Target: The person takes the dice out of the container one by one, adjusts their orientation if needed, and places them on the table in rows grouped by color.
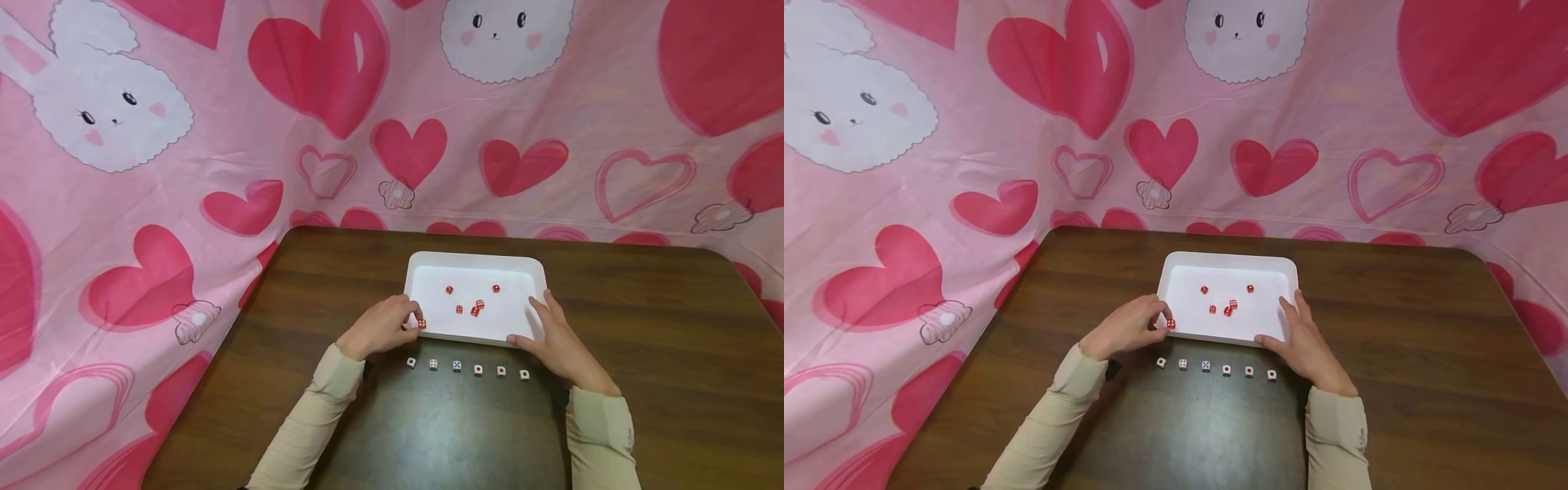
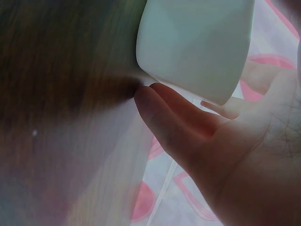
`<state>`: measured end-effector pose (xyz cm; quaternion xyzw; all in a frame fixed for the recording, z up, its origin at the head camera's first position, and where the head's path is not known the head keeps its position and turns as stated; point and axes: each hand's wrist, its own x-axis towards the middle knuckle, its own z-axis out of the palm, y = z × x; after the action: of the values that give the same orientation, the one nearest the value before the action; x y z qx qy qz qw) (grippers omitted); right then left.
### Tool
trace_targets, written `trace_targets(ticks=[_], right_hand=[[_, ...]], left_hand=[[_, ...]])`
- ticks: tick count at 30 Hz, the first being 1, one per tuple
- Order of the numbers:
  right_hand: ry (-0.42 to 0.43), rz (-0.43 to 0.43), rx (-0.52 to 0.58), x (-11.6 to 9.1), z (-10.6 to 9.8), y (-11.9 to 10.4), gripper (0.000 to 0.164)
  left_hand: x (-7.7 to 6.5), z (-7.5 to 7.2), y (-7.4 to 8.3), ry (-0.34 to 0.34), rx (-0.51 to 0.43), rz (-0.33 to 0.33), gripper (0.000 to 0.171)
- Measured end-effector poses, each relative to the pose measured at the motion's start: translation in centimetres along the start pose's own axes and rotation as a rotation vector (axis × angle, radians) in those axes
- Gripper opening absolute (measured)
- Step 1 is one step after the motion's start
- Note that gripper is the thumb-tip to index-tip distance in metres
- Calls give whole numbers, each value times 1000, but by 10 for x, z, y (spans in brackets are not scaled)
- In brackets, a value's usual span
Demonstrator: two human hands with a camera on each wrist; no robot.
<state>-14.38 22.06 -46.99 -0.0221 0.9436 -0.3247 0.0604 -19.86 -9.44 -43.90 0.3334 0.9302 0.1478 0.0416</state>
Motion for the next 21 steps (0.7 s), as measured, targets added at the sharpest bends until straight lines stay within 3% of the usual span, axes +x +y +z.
trace_targets(ticks=[8,21], right_hand=[[3,-3,-8,1,1,2,102],[-3,-4,-12,2,1,4,102]], left_hand=[[-13,-1,3,-8,9,50,11],[-29,-1,6,-5,30,73,18]])
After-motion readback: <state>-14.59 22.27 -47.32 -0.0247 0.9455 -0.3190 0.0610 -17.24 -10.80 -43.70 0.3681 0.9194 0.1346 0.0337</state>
